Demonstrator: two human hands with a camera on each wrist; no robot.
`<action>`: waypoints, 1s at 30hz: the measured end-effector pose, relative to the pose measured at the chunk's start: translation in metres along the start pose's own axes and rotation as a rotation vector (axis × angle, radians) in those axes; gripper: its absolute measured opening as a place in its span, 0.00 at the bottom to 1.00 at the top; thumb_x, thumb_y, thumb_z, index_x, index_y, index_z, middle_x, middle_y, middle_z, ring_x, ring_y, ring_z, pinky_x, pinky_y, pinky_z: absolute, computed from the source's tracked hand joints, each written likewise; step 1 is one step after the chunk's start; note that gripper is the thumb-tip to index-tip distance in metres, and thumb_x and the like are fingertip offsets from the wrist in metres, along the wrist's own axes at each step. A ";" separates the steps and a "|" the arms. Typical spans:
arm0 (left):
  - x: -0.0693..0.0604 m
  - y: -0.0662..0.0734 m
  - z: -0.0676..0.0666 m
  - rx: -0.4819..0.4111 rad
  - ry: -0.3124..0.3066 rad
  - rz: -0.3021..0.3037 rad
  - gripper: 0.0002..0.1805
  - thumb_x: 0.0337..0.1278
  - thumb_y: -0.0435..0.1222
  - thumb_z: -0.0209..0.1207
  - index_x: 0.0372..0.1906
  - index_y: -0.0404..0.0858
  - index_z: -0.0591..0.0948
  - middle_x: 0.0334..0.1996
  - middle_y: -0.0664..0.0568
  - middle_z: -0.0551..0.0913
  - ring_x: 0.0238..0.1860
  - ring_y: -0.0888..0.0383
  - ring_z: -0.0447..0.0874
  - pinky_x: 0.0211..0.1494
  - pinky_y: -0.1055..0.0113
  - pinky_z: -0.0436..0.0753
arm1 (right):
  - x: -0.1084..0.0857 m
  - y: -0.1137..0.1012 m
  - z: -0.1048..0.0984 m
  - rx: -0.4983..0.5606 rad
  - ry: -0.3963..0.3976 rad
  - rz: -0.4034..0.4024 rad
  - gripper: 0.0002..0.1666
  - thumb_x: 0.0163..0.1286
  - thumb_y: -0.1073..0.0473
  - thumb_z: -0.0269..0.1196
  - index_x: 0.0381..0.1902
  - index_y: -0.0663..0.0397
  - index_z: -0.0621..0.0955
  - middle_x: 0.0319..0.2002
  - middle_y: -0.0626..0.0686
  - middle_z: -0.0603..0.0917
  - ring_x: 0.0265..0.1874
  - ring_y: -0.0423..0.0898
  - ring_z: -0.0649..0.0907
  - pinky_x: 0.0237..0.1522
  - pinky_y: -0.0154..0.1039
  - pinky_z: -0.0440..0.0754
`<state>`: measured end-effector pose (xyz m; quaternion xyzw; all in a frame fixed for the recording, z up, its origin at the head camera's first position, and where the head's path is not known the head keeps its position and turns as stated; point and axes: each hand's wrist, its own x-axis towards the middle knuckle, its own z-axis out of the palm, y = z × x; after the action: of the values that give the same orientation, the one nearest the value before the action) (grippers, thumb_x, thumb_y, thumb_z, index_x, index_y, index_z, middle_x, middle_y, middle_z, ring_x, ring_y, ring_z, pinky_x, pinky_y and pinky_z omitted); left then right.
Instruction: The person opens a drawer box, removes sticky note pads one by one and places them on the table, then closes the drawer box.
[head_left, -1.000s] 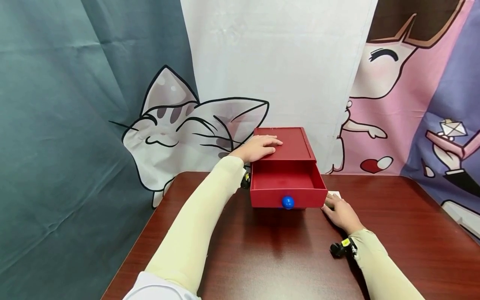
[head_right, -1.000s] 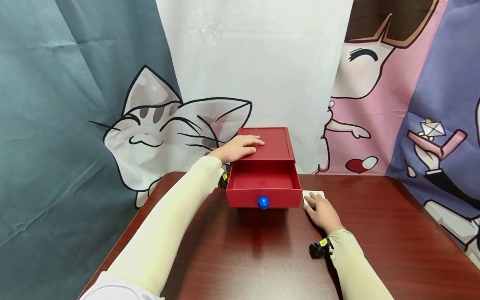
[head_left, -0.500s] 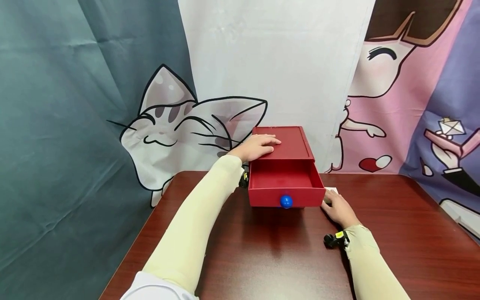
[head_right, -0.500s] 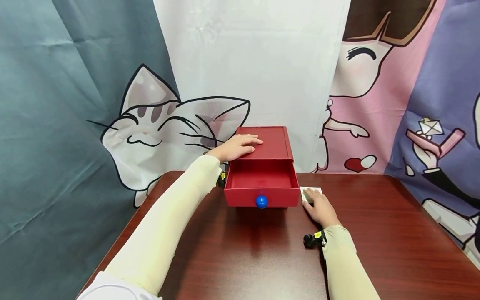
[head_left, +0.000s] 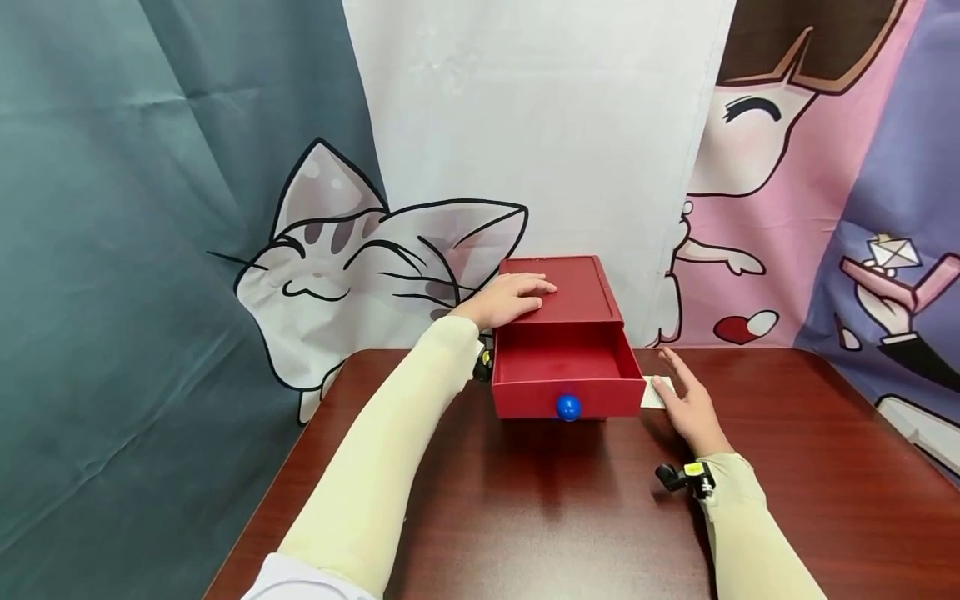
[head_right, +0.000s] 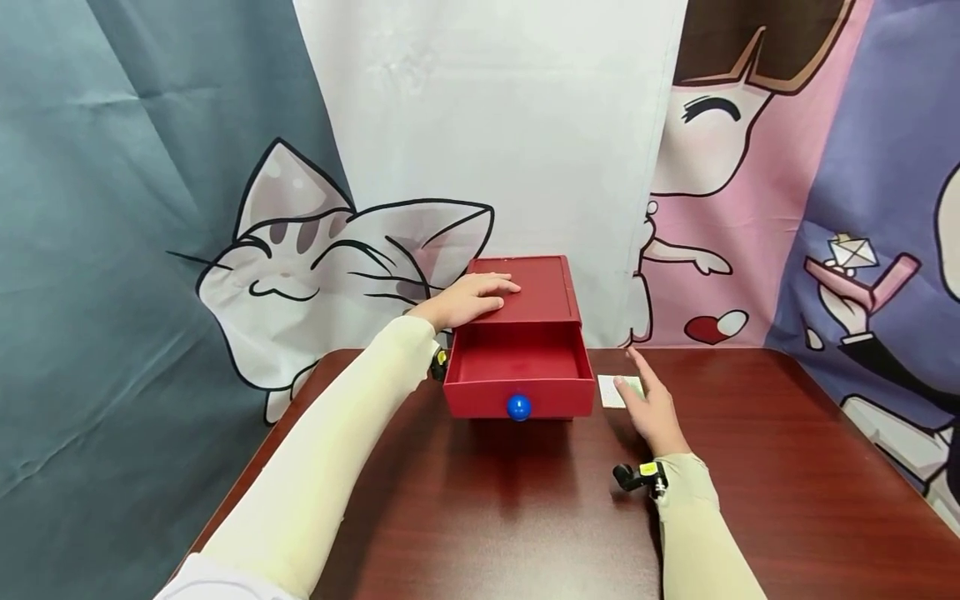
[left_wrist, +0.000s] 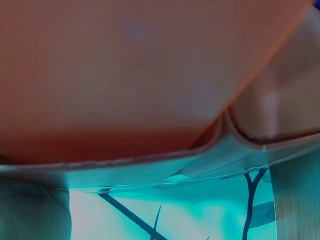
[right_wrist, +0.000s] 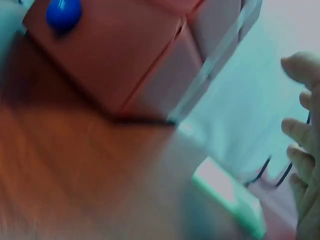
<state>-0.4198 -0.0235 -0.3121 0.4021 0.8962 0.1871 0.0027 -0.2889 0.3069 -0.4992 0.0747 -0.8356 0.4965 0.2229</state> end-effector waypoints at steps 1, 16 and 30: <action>-0.001 -0.001 0.000 -0.004 0.001 -0.004 0.24 0.76 0.44 0.48 0.72 0.53 0.74 0.77 0.55 0.63 0.78 0.58 0.53 0.80 0.58 0.45 | 0.002 -0.007 -0.001 0.035 -0.008 -0.015 0.38 0.78 0.57 0.58 0.80 0.52 0.59 0.74 0.67 0.65 0.74 0.65 0.62 0.73 0.35 0.61; -0.003 0.002 -0.003 -0.052 0.003 0.006 0.24 0.74 0.46 0.50 0.71 0.52 0.75 0.76 0.54 0.64 0.78 0.56 0.55 0.80 0.55 0.47 | 0.010 -0.116 -0.006 0.404 -0.372 -0.242 0.55 0.66 0.64 0.62 0.83 0.42 0.47 0.80 0.60 0.53 0.75 0.52 0.62 0.62 0.29 0.72; -0.002 0.002 -0.004 -0.070 -0.010 0.018 0.26 0.72 0.47 0.50 0.71 0.51 0.75 0.77 0.54 0.64 0.78 0.57 0.54 0.80 0.56 0.46 | 0.008 -0.125 0.005 0.242 -0.311 -0.137 0.59 0.63 0.62 0.64 0.83 0.47 0.43 0.77 0.65 0.54 0.68 0.68 0.64 0.51 0.27 0.78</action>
<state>-0.4176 -0.0244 -0.3082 0.4109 0.8854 0.2165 0.0194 -0.2538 0.2417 -0.3980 0.2335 -0.7871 0.5595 0.1137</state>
